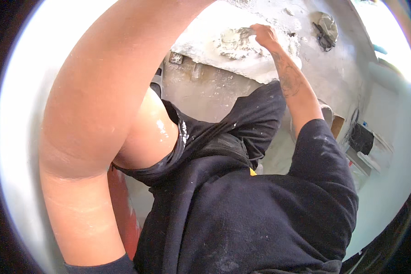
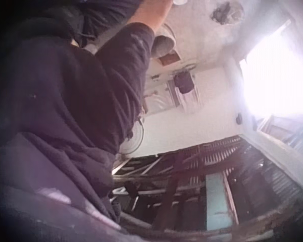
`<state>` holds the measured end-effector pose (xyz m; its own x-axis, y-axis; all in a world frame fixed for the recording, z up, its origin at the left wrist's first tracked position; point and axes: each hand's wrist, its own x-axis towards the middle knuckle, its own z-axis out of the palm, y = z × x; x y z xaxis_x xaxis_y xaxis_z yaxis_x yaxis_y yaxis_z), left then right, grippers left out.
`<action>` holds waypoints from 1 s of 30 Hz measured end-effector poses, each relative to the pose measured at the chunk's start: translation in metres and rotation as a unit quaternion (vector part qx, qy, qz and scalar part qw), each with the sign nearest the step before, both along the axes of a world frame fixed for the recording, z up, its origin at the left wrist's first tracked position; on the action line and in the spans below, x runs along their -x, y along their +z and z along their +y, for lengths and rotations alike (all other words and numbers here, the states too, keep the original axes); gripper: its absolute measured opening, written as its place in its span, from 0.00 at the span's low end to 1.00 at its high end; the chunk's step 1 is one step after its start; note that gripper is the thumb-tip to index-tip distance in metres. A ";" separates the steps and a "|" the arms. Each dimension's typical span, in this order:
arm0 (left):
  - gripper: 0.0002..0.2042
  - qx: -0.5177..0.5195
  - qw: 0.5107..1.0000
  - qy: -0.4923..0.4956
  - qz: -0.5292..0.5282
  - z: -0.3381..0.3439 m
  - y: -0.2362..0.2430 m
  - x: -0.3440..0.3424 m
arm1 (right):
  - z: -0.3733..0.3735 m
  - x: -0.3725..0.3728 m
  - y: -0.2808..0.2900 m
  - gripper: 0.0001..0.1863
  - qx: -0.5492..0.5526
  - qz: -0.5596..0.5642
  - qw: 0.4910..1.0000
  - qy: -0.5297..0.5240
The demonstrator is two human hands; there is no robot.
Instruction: Using putty knives to scrape and mix white plaster or joint compound on a board.
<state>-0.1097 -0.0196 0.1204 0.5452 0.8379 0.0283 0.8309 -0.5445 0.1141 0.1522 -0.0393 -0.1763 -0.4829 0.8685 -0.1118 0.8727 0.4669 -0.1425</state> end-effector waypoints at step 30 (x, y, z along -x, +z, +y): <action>0.12 -0.002 1.000 0.012 0.016 -0.010 0.008 -0.011 | -0.080 0.010 0.022 0.17 0.176 -0.028 0.927 -0.329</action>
<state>-0.0984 -0.0298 0.1282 0.5251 0.8509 0.0148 0.8473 -0.5244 0.0848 0.1422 -0.1190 -0.1538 0.1531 0.8781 -0.4533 0.9632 -0.2352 -0.1304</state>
